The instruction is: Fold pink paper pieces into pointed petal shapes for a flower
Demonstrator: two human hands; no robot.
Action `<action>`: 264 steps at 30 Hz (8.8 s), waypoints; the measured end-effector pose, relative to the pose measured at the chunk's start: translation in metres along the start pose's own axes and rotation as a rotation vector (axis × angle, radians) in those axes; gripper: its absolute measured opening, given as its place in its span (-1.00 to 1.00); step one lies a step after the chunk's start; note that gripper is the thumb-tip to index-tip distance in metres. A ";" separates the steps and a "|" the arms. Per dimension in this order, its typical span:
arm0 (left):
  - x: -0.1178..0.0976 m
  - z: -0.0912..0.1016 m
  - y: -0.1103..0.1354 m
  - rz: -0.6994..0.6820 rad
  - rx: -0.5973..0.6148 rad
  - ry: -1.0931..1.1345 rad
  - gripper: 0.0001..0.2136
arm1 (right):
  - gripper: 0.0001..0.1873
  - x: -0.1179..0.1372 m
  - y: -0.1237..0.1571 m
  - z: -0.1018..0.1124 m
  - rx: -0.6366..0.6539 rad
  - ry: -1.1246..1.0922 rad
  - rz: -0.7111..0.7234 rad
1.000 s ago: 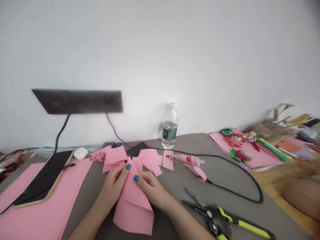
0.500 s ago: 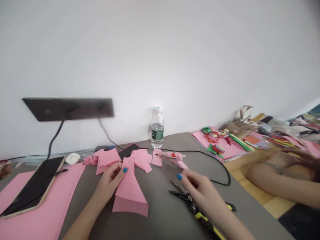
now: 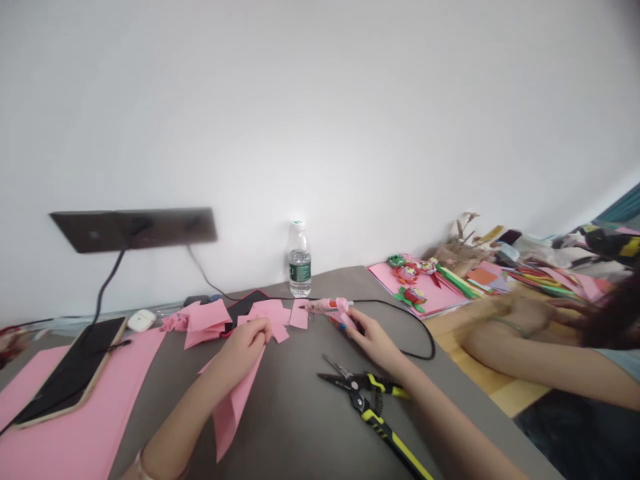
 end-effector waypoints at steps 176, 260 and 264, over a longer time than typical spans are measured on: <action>0.038 -0.007 0.048 -0.034 0.039 0.363 -0.63 | -0.37 0.107 -0.024 -0.150 0.125 -0.530 0.006; 0.055 0.013 0.051 0.403 -0.732 0.265 -0.60 | -0.68 0.102 -0.038 -0.152 0.054 -0.680 -0.166; 0.056 0.007 0.048 0.313 -0.557 0.326 -0.61 | -0.69 0.101 -0.037 -0.152 0.007 -0.742 -0.127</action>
Point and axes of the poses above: each hand's wrist, its own y-axis away from the middle knuckle, its own z-axis out of the back of the hand, x = y × z, the point moved 2 cm from there along -y, towards the middle knuckle, and after that the axes turned 3 degrees about -z, right-handed, at the moved point
